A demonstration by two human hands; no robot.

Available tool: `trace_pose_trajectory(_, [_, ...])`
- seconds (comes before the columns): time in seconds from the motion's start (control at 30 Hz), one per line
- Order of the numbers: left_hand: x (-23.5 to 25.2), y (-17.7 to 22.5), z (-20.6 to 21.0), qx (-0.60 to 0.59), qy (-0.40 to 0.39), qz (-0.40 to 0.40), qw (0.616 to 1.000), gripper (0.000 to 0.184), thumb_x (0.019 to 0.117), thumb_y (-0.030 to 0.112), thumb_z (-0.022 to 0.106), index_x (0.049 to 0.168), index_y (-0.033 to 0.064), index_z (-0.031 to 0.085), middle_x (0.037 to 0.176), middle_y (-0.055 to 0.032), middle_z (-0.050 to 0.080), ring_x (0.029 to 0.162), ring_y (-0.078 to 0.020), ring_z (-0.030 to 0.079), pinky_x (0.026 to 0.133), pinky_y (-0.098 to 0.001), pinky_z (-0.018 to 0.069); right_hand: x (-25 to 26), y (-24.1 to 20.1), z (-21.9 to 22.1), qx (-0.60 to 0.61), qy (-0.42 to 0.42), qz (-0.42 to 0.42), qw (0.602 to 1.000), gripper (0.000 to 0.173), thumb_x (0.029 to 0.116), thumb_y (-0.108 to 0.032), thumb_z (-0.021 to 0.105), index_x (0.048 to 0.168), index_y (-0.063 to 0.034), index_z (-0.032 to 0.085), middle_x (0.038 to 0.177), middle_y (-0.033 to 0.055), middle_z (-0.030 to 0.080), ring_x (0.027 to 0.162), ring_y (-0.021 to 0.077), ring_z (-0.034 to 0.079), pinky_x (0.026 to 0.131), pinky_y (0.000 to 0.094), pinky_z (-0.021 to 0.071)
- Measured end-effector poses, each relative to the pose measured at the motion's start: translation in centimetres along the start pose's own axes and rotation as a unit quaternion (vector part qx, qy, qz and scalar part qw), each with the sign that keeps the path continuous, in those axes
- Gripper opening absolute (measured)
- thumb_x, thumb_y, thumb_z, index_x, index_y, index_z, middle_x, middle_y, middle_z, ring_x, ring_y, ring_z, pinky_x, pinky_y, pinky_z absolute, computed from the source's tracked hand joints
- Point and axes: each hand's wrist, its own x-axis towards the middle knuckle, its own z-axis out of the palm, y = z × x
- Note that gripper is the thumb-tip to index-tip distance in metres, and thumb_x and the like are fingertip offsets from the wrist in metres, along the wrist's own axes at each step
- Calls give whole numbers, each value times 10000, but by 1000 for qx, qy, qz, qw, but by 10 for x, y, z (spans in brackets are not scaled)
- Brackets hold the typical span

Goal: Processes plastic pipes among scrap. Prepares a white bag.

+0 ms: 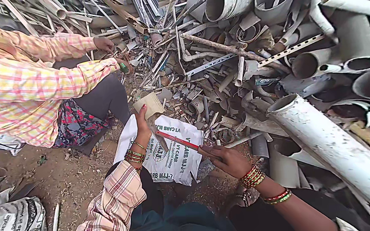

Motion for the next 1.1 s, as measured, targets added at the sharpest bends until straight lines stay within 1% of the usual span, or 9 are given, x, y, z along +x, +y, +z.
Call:
trace_pose_trajectory(0.23, [0,-7,-3,12,-2,-4,1000,640,1030,383,510,1565,163,237,1369,-81,544,1177,-143,584,974,-353,519,3,-8,12,-14,11,7,1000,472,976,-200,539,1436,-126,620,1055,252,708,820,436,702,665,599,538])
trace_pose_trajectory(0.33, [4,-5,-5,8,-2,-2,1000,628,1054,369,452,1583,151,192,1395,-91,517,1196,-143,570,992,-352,509,4,-8,17,-10,19,7,1000,472,971,-205,542,1427,-116,627,1036,247,709,804,432,702,649,595,540])
trace_pose_trajectory(0.4, [-1,-3,-1,-40,-6,-20,999,519,1080,404,392,1536,174,303,1353,-65,559,1171,-137,593,972,-354,523,6,-9,18,10,21,5,1000,480,979,-207,533,1440,-97,609,1049,251,708,831,431,702,691,593,546])
trace_pose_trajectory(0.43, [-7,-1,5,-71,-4,-44,997,442,1088,462,344,1431,198,432,1262,-26,622,1113,-117,637,922,-344,557,8,-11,19,20,34,1,999,482,980,-207,529,1440,-85,606,1043,248,710,833,423,702,703,586,551])
trace_pose_trajectory(0.47, [-13,-2,10,-94,-11,-74,993,469,1086,513,304,1386,199,482,1227,-20,638,1098,-128,643,910,-365,560,11,-15,21,26,48,0,998,482,982,-206,526,1439,-77,605,1033,244,712,825,416,702,703,578,554])
trace_pose_trajectory(0.57, [-29,-13,19,-69,-52,-121,989,506,1081,532,297,1379,174,495,1196,-27,640,1080,-128,637,908,-362,551,16,-21,23,29,79,9,996,485,981,-202,521,1437,-56,601,1014,246,712,810,411,700,710,567,558])
trace_pose_trajectory(0.73, [-22,-6,14,-89,-55,-103,989,493,1083,539,270,1328,191,519,1132,0,664,1021,-102,659,859,-332,570,22,-19,10,21,45,5,999,508,984,-224,524,1467,-77,574,1022,255,698,811,421,689,709,585,546])
trace_pose_trajectory(0.93, [-14,-3,7,-96,-28,-108,989,502,1104,477,247,1327,121,522,1109,-73,661,1009,-157,659,874,-358,557,22,-9,24,33,78,-31,996,546,927,-271,553,1421,-49,614,1040,243,729,814,424,715,715,593,566])
trace_pose_trajectory(1.1, [-12,-3,6,-81,-22,-113,990,517,1120,408,230,1430,51,439,1274,-144,580,1129,-193,591,963,-376,501,25,-6,20,60,73,0,996,617,871,-251,681,1427,-2,585,1074,278,726,864,486,715,765,670,540])
